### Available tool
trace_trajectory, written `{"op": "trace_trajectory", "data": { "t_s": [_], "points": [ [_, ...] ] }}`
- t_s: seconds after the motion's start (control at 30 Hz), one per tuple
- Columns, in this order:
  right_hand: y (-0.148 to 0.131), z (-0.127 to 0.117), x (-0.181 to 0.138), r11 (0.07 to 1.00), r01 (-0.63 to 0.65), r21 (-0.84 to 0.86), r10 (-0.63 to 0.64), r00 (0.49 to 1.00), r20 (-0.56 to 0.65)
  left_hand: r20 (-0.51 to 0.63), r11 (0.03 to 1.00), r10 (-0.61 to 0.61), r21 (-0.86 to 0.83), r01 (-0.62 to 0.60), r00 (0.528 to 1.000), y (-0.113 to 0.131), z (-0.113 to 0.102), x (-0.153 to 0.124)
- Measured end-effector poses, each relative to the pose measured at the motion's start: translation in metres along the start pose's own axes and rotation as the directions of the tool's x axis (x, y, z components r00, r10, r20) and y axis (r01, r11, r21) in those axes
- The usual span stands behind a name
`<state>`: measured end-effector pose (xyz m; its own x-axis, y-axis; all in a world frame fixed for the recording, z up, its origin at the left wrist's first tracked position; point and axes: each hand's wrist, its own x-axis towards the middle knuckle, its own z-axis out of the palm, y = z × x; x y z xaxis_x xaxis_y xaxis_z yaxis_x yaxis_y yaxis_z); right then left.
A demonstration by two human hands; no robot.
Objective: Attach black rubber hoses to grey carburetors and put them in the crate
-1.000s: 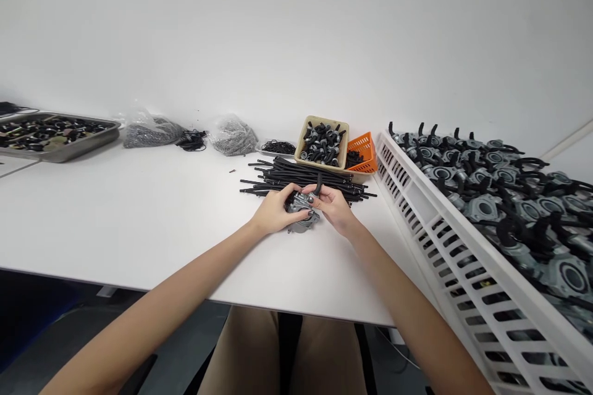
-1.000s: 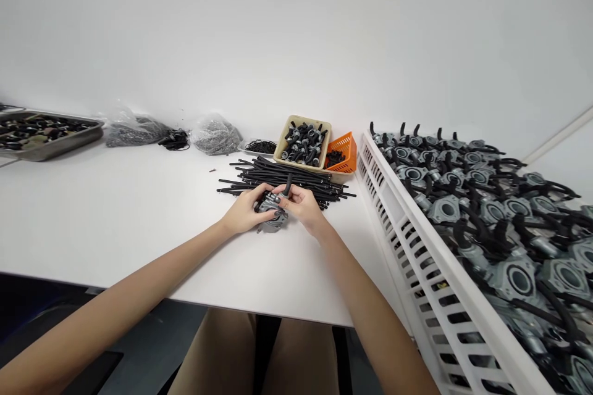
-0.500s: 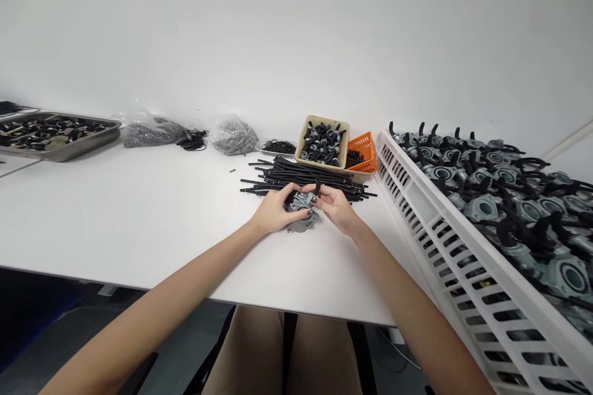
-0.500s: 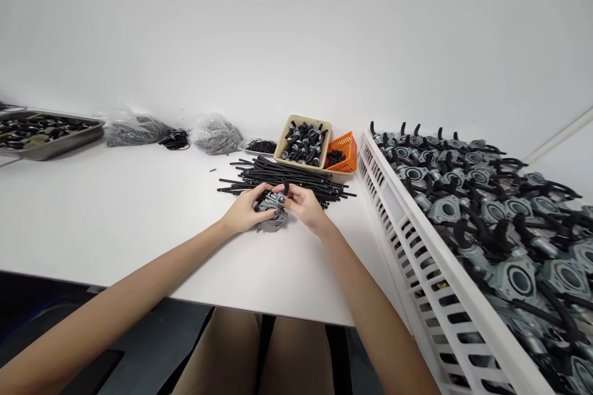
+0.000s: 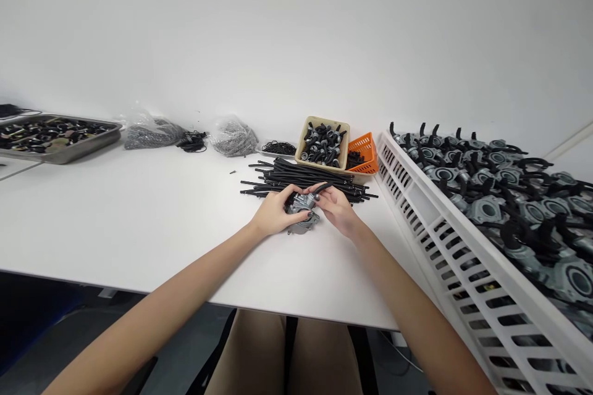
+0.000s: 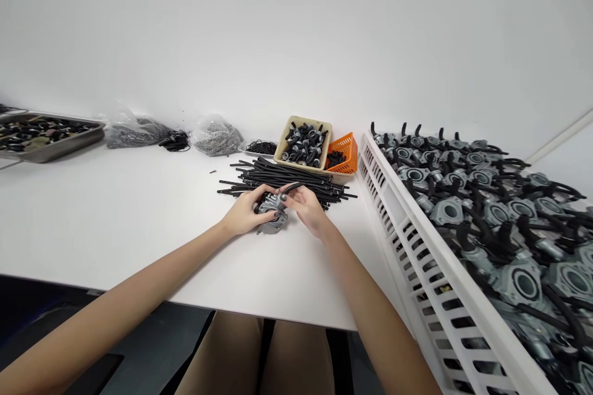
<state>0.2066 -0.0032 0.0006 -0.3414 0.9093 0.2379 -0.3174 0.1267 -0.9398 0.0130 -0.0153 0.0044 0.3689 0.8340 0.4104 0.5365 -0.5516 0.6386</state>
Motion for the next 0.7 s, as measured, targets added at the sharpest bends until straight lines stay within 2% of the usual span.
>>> {"op": "trace_trajectory", "data": {
  "t_s": [0.1,0.23,0.4,0.57,0.7],
  "points": [
    [-0.0008,0.0001,-0.0002,1.0,-0.031,-0.002,0.031,0.997,0.065,-0.001,1.0,-0.003,-0.006,0.003,1.0,-0.0001,-0.0001,0.0001],
    [0.0011,-0.0004,0.001,0.998,0.021,-0.061,-0.023,0.999,-0.023,0.013,1.0,-0.007,-0.011,0.007,1.0,-0.0003,-0.0003,0.0003],
    [0.0003,-0.0014,-0.0002,0.996,0.003,-0.089,0.005,0.996,0.087,0.003,1.0,-0.012,-0.015,0.012,1.0,0.0001,-0.0008,0.0003],
    [-0.0004,-0.0002,0.0001,0.977,0.043,-0.21,-0.039,0.999,0.027,0.024,1.0,-0.001,-0.013,0.001,1.0,-0.0009,-0.0016,0.001],
    [-0.0003,0.001,-0.0006,0.981,0.075,-0.178,-0.074,0.997,0.012,0.003,1.0,0.007,0.003,-0.007,1.0,-0.0012,-0.0016,0.001]
  ]
}}
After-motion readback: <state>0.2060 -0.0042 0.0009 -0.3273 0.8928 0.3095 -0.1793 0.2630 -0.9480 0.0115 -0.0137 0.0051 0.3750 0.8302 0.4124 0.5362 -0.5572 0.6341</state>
